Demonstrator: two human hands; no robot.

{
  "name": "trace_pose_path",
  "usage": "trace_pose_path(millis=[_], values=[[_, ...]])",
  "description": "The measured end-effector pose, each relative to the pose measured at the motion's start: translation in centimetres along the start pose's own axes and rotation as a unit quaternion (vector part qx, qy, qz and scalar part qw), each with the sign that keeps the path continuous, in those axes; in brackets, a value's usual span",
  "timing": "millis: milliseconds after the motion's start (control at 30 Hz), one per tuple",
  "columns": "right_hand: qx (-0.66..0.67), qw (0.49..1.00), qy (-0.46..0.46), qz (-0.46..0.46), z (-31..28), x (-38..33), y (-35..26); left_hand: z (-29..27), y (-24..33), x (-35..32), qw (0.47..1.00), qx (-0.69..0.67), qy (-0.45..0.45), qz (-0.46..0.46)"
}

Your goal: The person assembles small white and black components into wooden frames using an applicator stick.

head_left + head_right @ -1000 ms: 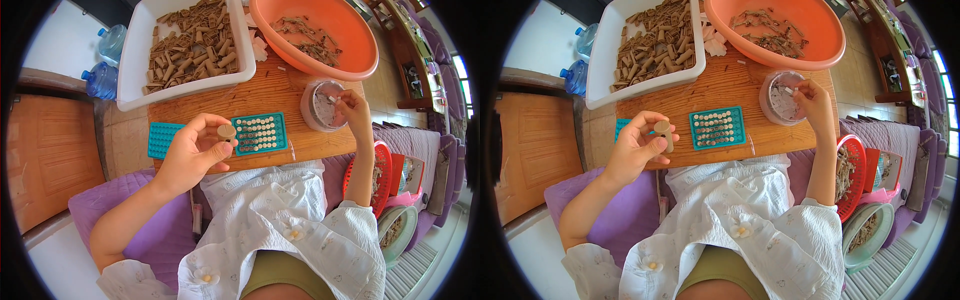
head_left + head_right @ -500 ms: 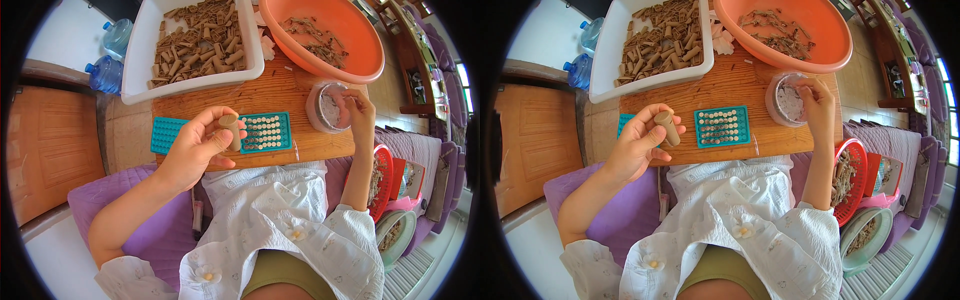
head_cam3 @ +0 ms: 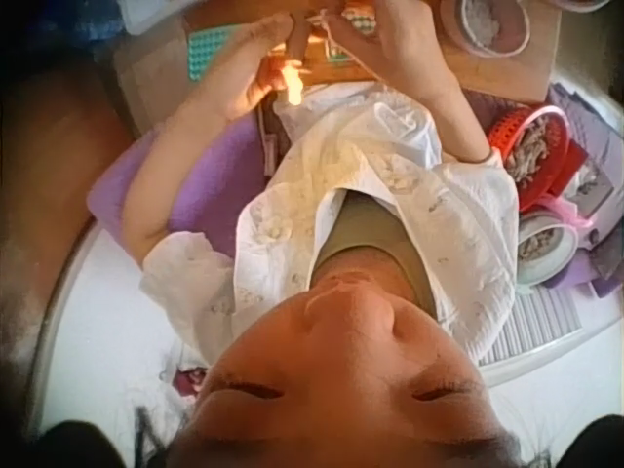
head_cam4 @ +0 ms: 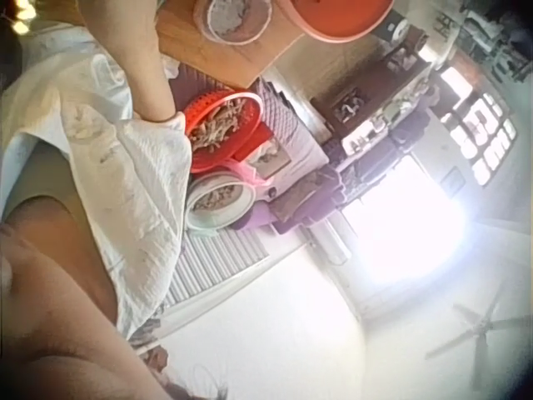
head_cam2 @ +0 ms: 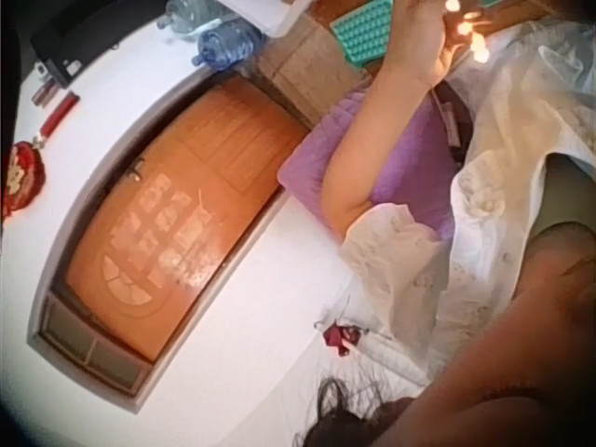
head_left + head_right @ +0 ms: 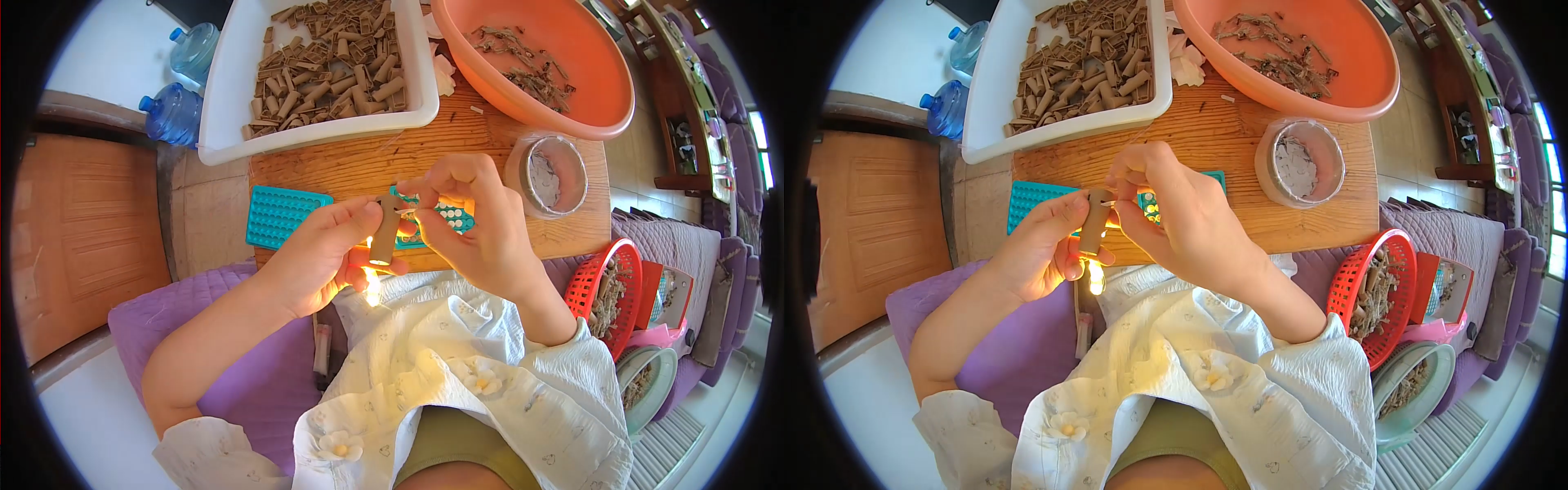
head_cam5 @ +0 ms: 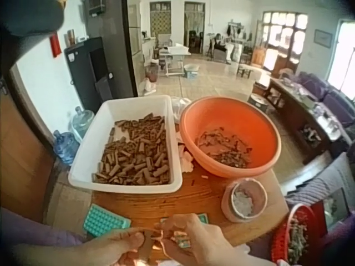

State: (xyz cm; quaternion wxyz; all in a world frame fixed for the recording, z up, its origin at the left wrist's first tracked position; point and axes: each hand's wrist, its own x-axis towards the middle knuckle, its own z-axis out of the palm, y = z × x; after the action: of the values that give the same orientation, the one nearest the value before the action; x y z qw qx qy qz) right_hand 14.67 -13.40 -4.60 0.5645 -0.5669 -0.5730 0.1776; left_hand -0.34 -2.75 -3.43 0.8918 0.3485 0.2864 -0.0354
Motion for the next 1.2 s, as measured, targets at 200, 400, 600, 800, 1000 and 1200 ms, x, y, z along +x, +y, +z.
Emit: trace_pose_path(millis=[200,400,600,800,1000,1200], values=[[0.024,0.997,-0.015,0.068,0.4,0.2,-0.1,-0.3,-0.1,-0.1,1.000,-0.015,0.001,-0.016],[0.017,0.990,-0.066,0.127,0.5,0.5,-0.2,-0.2,-0.3,0.0,0.999,-0.001,0.027,-0.025],[-0.005,0.991,-0.083,0.103,0.8,0.6,0.7,-0.3,-0.2,0.3,0.994,0.093,0.050,-0.010],[0.002,0.983,-0.147,0.108,-0.3,0.6,1.3,0.4,-0.1,0.1,0.981,0.183,0.057,0.021],[0.178,0.968,-0.087,0.152,-0.5,-0.9,2.9,1.2,-0.1,-0.4,0.939,0.295,0.043,0.174],[0.119,0.975,-0.134,0.131,0.4,-1.9,1.4,1.3,0.0,-0.9,0.761,0.543,0.023,0.354]])
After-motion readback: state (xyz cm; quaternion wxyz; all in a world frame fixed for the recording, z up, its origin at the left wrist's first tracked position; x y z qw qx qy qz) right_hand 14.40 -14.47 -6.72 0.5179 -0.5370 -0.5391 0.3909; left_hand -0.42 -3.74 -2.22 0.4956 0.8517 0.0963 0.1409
